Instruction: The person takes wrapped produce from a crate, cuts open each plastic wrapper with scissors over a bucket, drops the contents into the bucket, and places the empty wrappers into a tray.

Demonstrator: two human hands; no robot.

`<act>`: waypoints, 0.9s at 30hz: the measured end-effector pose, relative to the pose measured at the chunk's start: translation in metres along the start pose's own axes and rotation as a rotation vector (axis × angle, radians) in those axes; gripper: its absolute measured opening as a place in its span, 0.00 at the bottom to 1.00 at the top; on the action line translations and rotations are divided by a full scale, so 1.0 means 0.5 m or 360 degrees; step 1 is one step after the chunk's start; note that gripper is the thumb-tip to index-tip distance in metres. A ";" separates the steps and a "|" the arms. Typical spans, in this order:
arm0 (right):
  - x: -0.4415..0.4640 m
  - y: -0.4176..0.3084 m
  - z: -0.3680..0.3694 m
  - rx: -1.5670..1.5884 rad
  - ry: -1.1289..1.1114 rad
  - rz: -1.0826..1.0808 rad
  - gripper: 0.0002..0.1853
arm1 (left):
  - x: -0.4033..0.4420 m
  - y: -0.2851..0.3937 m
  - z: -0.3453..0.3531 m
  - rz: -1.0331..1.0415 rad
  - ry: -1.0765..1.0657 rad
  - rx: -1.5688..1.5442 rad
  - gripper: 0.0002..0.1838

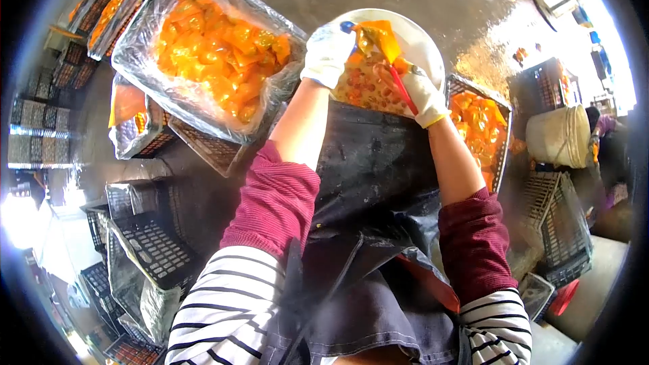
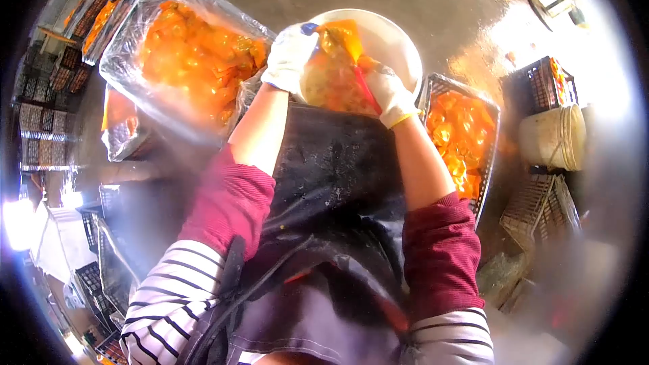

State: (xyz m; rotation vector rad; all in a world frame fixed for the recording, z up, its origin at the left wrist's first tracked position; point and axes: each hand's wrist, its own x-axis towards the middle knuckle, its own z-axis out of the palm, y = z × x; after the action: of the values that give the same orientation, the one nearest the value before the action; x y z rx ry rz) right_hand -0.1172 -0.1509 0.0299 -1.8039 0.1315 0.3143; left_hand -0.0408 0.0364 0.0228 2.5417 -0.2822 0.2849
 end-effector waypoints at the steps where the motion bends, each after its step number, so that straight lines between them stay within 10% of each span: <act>1: -0.008 -0.013 0.001 -0.0021 0.0011 0.0020 0.12 | 0.008 -0.021 0.015 0.0204 0.0181 0.0049 0.13; 6: 0.010 0.025 -0.005 0.0208 0.0102 0.0034 0.15 | 0.013 0.010 -0.001 -0.0999 -0.0313 -0.2636 0.22; 11: 0.010 0.035 -0.017 0.0394 -0.0067 0.0137 0.16 | -0.002 0.036 0.016 -0.0623 -0.0404 -0.2630 0.19; 27: 0.000 -0.003 -0.013 0.0197 -0.0143 0.0136 0.16 | 0.020 0.019 0.050 -0.0844 -0.0174 -0.2195 0.15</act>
State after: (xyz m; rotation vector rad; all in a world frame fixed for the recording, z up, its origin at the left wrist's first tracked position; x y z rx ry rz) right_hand -0.1160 -0.1566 0.0330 -1.6617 0.1615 0.4383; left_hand -0.0300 0.0133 0.0099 1.1791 0.1503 -0.2182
